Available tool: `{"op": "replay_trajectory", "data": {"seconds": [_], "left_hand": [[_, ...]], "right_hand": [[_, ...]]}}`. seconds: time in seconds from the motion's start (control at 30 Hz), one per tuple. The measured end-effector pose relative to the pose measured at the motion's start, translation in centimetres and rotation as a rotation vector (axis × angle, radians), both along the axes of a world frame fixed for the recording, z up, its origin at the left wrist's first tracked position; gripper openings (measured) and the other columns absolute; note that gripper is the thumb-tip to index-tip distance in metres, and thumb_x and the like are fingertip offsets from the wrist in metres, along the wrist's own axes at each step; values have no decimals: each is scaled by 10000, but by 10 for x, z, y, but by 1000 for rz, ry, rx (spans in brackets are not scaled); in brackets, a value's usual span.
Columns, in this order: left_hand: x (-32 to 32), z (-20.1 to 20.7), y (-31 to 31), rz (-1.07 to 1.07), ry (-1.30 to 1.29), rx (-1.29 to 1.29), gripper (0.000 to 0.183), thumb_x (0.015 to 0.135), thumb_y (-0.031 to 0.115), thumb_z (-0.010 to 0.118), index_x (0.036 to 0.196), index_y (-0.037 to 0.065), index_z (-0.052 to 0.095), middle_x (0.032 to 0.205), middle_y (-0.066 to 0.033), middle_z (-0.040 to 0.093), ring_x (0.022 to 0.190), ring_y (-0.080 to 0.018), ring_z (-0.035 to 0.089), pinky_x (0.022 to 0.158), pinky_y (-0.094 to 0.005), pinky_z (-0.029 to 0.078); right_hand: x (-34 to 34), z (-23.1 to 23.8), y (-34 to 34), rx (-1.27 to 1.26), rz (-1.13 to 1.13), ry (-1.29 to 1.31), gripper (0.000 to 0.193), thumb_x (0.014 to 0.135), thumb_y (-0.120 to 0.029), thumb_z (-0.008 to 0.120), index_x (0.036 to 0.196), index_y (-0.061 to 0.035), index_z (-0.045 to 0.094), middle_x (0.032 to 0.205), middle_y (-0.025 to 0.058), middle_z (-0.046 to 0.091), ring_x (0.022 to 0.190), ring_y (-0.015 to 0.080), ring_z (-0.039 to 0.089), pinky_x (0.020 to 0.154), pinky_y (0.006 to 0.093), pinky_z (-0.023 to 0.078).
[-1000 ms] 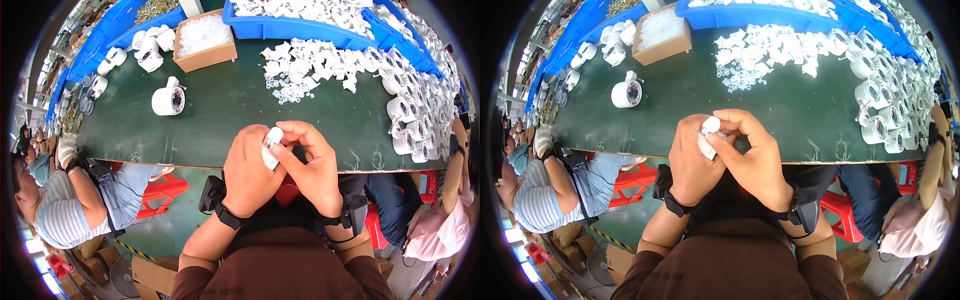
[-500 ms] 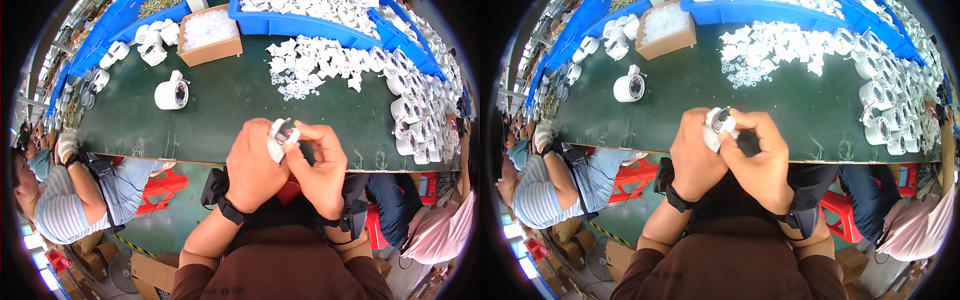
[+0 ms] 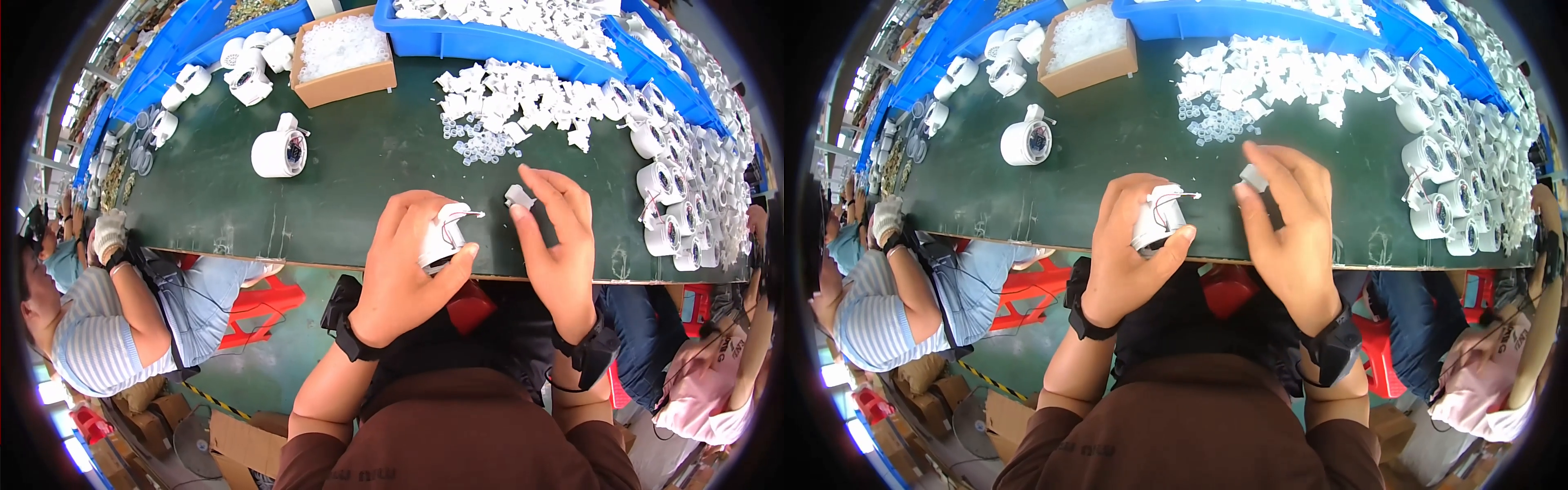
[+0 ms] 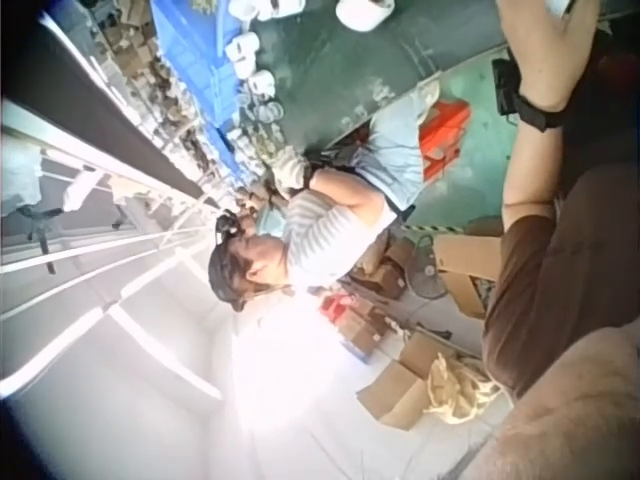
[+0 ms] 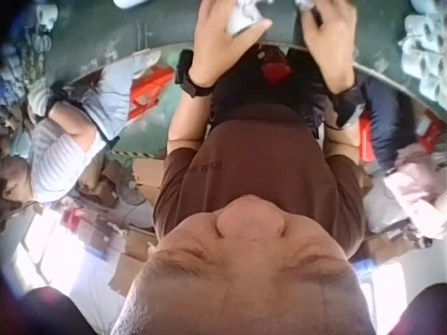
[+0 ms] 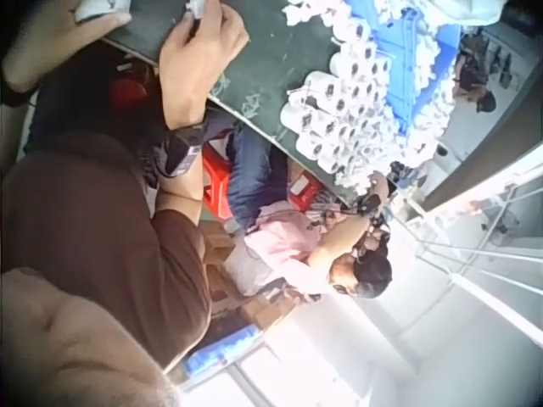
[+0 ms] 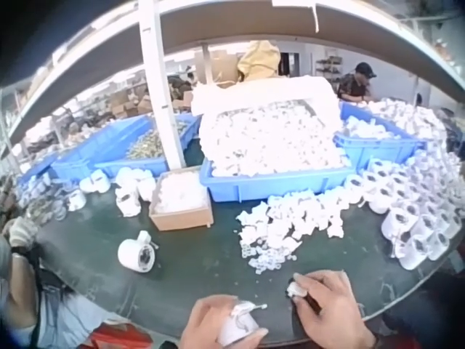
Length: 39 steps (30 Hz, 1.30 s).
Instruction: Assembling small white plastic components onto electronic parts at a manufacturing workbench.
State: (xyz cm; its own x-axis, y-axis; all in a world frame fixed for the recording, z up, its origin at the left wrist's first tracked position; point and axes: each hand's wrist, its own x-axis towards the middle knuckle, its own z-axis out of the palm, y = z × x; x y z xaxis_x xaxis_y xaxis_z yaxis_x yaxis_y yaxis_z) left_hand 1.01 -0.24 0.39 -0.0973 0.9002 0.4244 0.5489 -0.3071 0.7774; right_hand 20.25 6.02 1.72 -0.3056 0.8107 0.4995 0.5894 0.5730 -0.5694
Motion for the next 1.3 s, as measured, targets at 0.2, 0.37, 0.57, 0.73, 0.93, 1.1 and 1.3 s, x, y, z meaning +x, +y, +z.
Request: {"op": "replay_trajectory", "data": {"seconds": [0.2,0.37,0.57,0.73,0.93,1.1,1.3], "left_hand": [[1,1,6,-53,-62,29,370,773,43,731,1122,19,611,1116,-139,605,980,-296,612,853,-368,506],[1,-2,5,10,-63,25,330,760,109,764,1060,31,650,1055,-151,627,958,-338,620,817,-409,527],[1,1,1,61,-22,-20,317,754,35,733,1056,14,639,1061,-138,616,951,-305,624,814,-370,516],[3,2,2,24,37,-5,312,748,77,757,1038,39,648,1064,-131,616,959,-329,611,813,-399,518],[3,-2,-3,63,36,10,296,761,121,766,1028,60,653,1073,-122,617,975,-341,605,812,-419,518],[5,6,-8,90,11,-32,290,774,112,749,1042,56,653,1077,-122,621,944,-342,625,780,-415,527],[3,3,-7,110,-4,-19,277,799,107,727,1055,35,648,1025,-132,644,919,-344,633,749,-416,531]], "right_hand": [[-23,7,-7,-511,304,464,262,947,39,675,1206,4,679,1048,72,687,940,134,651,853,277,517],[-17,20,-7,-203,283,196,111,929,48,673,1037,32,693,920,84,657,817,147,616,746,280,498],[-4,17,-12,-260,252,265,76,1013,1,591,1078,28,621,992,66,662,867,129,627,818,269,518],[-6,21,-14,-626,343,508,188,1030,-16,581,1214,4,607,1036,56,654,938,112,642,860,266,536],[-11,31,-10,-152,333,146,149,859,93,722,980,5,724,913,104,664,798,222,648,689,316,517],[-8,34,-11,12,342,5,146,845,71,740,964,-3,704,909,108,661,772,246,635,664,334,516],[-23,18,-15,29,309,147,150,870,66,724,1001,2,687,901,115,650,765,228,627,683,314,512]]}}
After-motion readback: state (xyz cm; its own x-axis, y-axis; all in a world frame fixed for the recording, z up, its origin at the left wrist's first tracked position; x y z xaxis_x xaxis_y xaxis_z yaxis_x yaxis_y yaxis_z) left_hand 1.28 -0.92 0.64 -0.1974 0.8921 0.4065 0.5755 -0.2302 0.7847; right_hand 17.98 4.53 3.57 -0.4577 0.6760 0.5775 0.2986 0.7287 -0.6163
